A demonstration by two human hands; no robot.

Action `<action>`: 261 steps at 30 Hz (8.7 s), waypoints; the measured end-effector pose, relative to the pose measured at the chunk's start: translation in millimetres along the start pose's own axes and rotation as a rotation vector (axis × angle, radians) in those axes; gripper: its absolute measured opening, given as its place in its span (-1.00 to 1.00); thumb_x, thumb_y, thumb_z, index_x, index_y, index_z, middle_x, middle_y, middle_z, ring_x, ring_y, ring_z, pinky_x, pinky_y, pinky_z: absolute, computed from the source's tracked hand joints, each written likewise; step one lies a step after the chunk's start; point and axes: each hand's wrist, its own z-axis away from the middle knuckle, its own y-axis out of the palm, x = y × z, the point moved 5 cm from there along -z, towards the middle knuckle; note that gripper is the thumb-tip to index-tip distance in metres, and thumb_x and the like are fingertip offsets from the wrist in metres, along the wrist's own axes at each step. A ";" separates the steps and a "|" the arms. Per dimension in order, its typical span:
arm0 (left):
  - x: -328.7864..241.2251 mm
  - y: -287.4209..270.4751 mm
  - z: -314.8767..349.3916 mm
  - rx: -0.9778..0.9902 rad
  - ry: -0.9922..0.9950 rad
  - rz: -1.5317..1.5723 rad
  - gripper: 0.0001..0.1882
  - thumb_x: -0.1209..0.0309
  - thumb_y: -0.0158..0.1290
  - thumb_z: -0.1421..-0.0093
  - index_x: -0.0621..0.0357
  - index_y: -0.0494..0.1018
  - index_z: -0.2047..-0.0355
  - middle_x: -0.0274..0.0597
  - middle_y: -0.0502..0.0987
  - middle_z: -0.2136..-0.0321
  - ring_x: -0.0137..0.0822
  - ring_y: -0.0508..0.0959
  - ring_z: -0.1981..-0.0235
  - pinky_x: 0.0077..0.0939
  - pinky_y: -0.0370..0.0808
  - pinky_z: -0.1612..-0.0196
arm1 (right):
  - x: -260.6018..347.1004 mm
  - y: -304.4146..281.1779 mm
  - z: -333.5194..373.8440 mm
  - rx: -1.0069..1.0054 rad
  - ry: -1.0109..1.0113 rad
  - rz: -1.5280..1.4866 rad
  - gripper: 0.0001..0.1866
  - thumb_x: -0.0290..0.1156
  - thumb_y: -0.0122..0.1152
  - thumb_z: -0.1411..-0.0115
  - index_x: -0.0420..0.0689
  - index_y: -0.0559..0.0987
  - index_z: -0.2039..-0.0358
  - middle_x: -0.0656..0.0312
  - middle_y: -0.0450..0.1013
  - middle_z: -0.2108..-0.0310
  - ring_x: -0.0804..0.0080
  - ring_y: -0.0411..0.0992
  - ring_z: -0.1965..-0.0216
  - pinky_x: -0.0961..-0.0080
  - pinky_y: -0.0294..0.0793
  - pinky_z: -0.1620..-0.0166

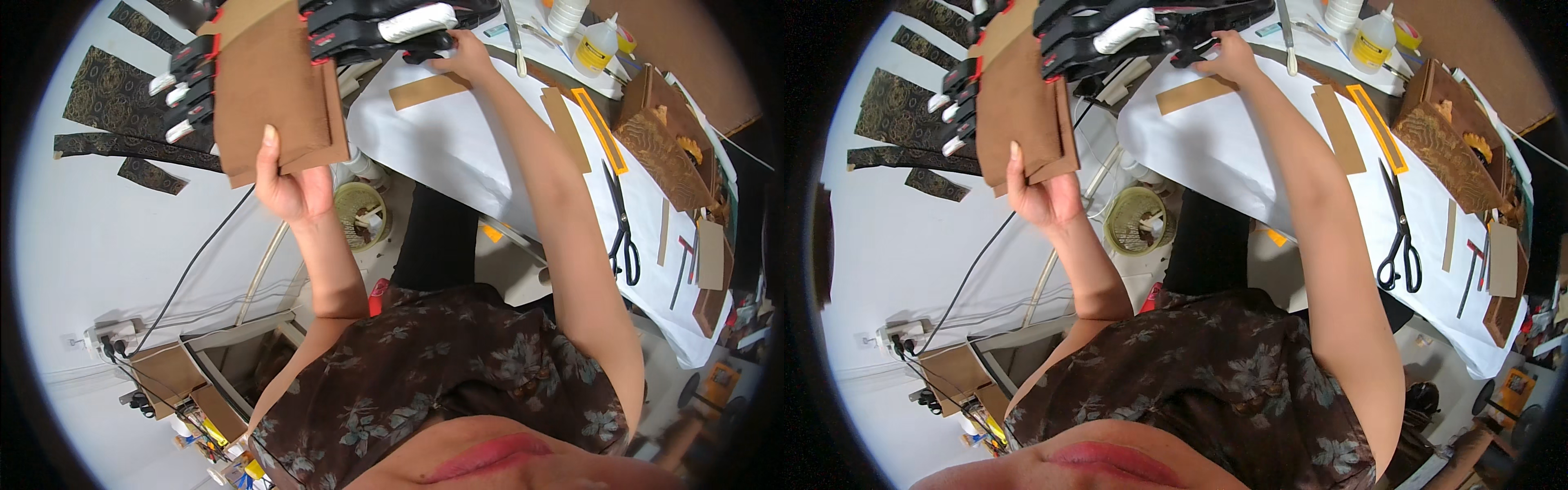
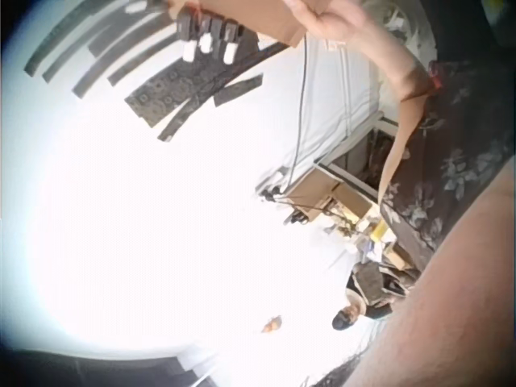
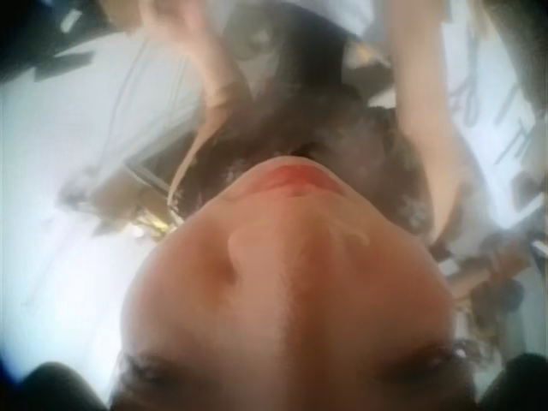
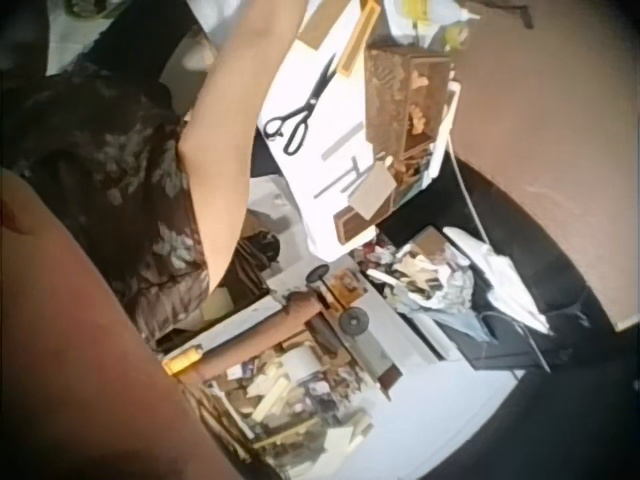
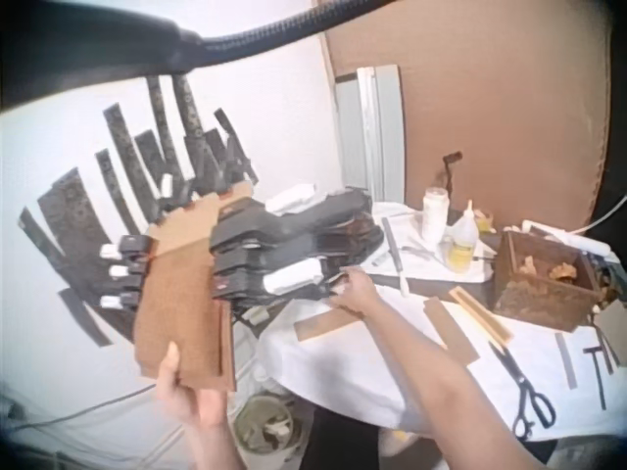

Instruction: The person assembles a cardboard structure by stacking pieces and securing them with clamps. They repeatedly pick up cardboard pieces, align them, and attach clamps to hold the assembly together.

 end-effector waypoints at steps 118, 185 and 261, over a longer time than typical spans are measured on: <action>437.7 187.3 593.4 2.162 -0.922 -0.435 -0.79 0.65 0.18 0.03 0.32 0.52 0.32 -0.11 0.62 0.44 -0.30 0.63 0.36 -0.35 0.59 0.16 | -398.9 -521.7 1237.4 -1.262 2.214 0.665 -0.37 -0.27 0.24 -0.02 -0.29 0.33 -0.07 -0.17 0.24 -0.11 -0.10 0.13 -0.20 0.19 0.19 -0.21; 389.8 212.4 601.6 1.245 -1.264 -0.199 0.13 0.09 0.33 0.13 0.24 -0.10 -0.30 0.21 0.26 -0.13 -0.02 0.36 -0.11 -0.12 0.25 -0.18 | -32.8 -416.5 877.2 -1.577 0.520 -1.164 -0.63 -0.24 0.01 -0.32 -0.27 0.37 0.02 0.20 0.44 0.42 0.50 0.43 0.43 0.57 0.43 0.35; 239.4 -13.8 130.1 -0.113 -0.950 -0.288 -0.55 0.31 0.01 -0.23 0.31 0.26 -0.05 -0.04 0.49 0.11 -0.16 0.58 0.15 -0.29 0.67 0.21 | 3.5 -242.6 309.7 -0.405 0.982 -0.708 -0.25 0.10 0.07 -0.14 -0.48 0.33 0.08 -0.17 0.46 0.28 0.24 0.57 0.26 0.56 0.61 0.11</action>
